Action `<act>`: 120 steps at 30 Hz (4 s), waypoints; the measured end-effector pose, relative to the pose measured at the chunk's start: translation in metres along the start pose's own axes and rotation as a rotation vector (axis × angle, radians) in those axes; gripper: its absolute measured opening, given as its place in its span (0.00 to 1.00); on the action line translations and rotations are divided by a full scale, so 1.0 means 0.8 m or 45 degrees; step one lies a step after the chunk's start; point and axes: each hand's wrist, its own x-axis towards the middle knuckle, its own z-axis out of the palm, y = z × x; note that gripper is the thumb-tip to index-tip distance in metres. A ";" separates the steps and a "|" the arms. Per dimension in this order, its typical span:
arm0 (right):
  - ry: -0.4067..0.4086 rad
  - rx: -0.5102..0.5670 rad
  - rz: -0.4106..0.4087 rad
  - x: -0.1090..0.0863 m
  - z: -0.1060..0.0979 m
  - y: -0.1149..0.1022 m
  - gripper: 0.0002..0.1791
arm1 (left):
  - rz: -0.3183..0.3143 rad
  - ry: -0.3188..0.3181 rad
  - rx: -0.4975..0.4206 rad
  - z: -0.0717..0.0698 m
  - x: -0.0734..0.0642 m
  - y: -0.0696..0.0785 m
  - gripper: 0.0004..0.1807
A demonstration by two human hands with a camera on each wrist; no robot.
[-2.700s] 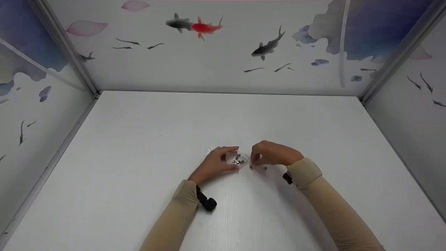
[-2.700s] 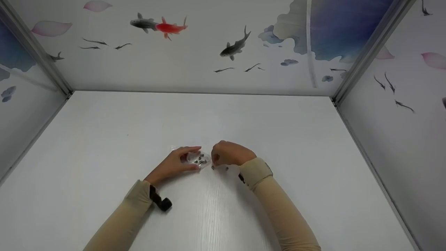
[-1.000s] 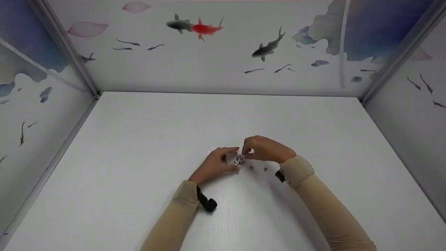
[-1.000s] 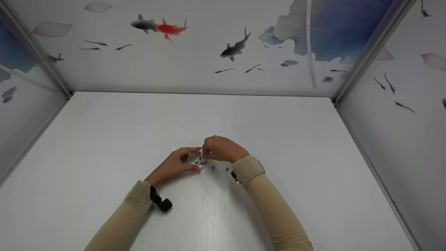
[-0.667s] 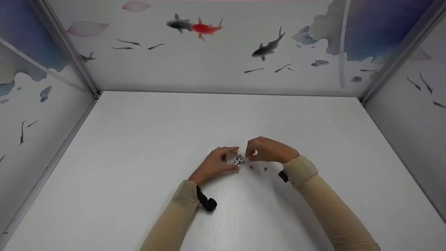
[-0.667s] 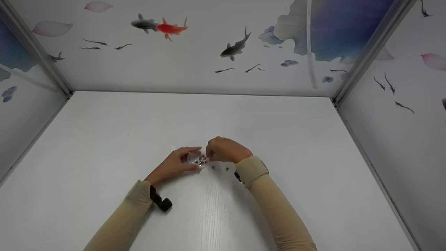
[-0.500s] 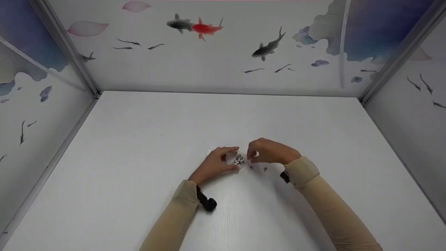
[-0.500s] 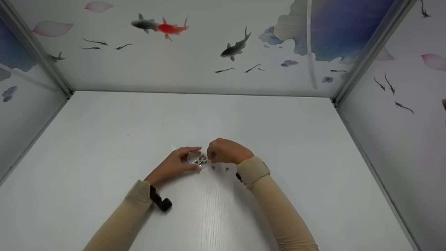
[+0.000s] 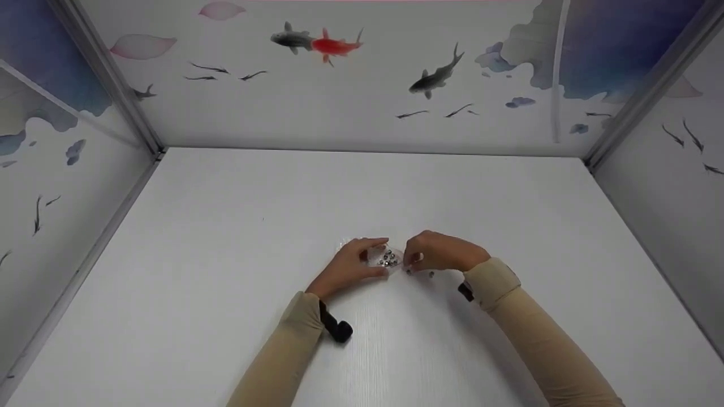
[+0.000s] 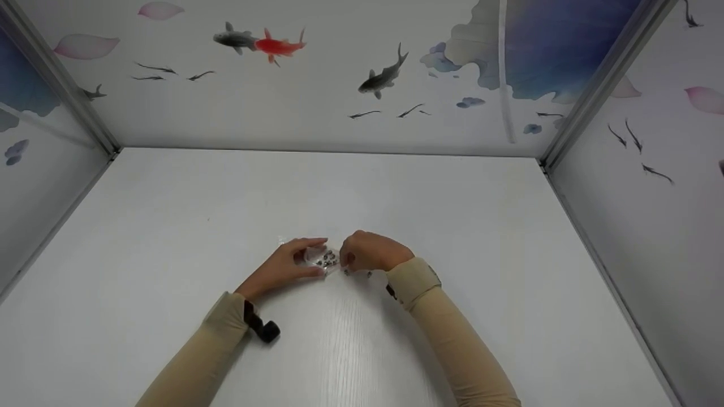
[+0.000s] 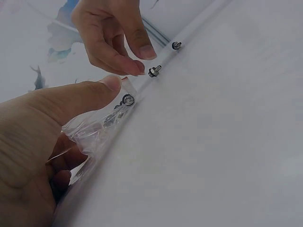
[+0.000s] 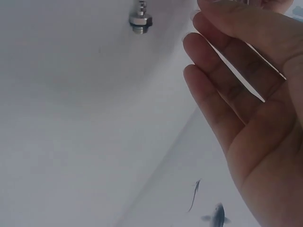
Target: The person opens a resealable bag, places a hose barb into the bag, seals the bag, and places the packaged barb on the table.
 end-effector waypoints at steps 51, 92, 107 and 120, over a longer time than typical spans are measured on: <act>-0.014 -0.026 0.008 -0.003 0.003 0.001 0.06 | -0.022 -0.005 -0.025 -0.001 0.001 0.004 0.35; 0.117 -0.082 -0.195 0.020 -0.023 -0.024 0.06 | -0.011 -0.019 -0.026 -0.002 -0.002 0.005 0.34; 0.132 -0.097 -0.226 0.028 -0.021 -0.023 0.06 | -0.043 -0.031 0.001 -0.002 -0.001 0.005 0.34; 0.110 -0.089 -0.185 0.021 -0.023 -0.017 0.07 | -0.031 -0.023 0.014 -0.001 0.000 0.005 0.35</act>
